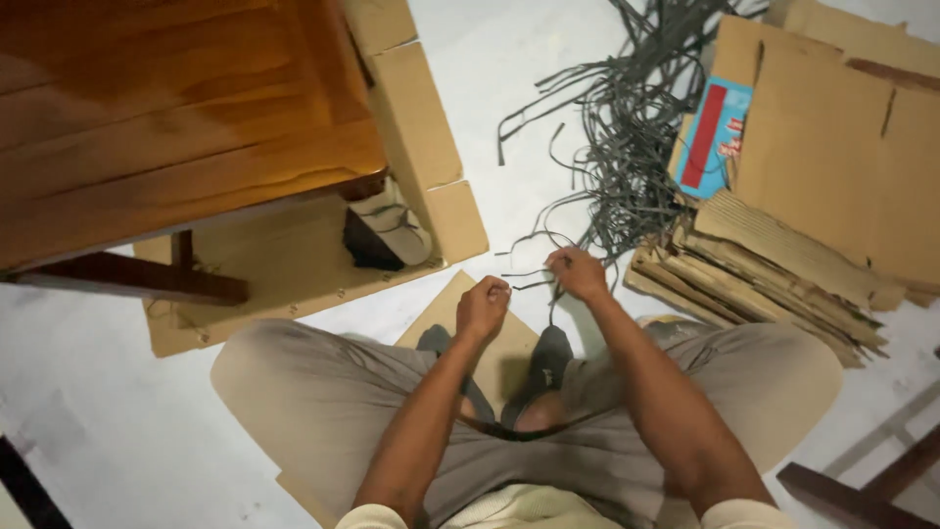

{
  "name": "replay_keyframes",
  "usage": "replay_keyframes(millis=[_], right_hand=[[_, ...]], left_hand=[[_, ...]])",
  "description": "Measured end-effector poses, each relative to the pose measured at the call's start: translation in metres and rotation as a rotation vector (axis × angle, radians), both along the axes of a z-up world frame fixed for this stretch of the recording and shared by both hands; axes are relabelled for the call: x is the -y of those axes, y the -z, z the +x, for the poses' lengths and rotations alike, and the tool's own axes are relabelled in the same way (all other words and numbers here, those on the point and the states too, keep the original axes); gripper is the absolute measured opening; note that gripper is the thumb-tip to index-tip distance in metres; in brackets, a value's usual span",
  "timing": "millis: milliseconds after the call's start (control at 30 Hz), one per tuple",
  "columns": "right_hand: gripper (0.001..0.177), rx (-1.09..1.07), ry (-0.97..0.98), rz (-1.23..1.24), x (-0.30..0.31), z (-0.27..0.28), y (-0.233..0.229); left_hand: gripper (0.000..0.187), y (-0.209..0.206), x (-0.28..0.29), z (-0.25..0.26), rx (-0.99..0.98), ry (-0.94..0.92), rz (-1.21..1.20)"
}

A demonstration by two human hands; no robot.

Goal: Sanding or polishing a wooden chair and then wrapping its legs with protective cardboard and plastic ties.

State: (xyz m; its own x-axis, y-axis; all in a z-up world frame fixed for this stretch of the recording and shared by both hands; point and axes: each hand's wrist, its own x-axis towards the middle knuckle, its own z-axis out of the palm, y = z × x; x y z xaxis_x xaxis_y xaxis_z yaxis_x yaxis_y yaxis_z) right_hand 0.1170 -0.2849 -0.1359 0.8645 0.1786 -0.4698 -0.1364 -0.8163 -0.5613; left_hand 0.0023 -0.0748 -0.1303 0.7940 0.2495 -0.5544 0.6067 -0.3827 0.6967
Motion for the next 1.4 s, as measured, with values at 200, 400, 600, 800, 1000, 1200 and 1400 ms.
replay_keyframes(millis=[200, 400, 600, 800, 1000, 1200, 1400], right_hand=[[0.035, 0.092, 0.033, -0.194, 0.067, 0.055, 0.015], [0.049, 0.128, 0.044, -0.181, 0.072, 0.072, -0.025], [0.051, 0.065, -0.001, -0.14, 0.068, 0.093, -0.004], [0.05, -0.017, -0.006, -0.186, 0.059, 0.1, 0.03], [0.037, 0.178, 0.001, -0.157, 0.051, 0.09, 0.013], [0.026, 0.382, 0.059, 0.011, 0.035, 0.086, -0.018], [0.024, 0.423, 0.16, 0.238, 0.039, 0.087, -0.078]], left_hand=[[0.026, -0.011, 0.008, -0.011, -0.004, 0.232, 0.016], [0.028, 0.0, 0.007, -0.017, -0.023, 0.297, 0.037], [0.03, -0.015, 0.001, -0.015, -0.053, 0.305, 0.0], [0.03, -0.014, 0.0, -0.011, -0.044, 0.292, -0.026], [0.028, -0.02, 0.003, -0.006, -0.026, 0.264, -0.03], [0.027, -0.017, 0.006, -0.003, 0.04, 0.227, -0.034], [0.027, -0.03, 0.006, 0.0, 0.078, 0.169, -0.078]])
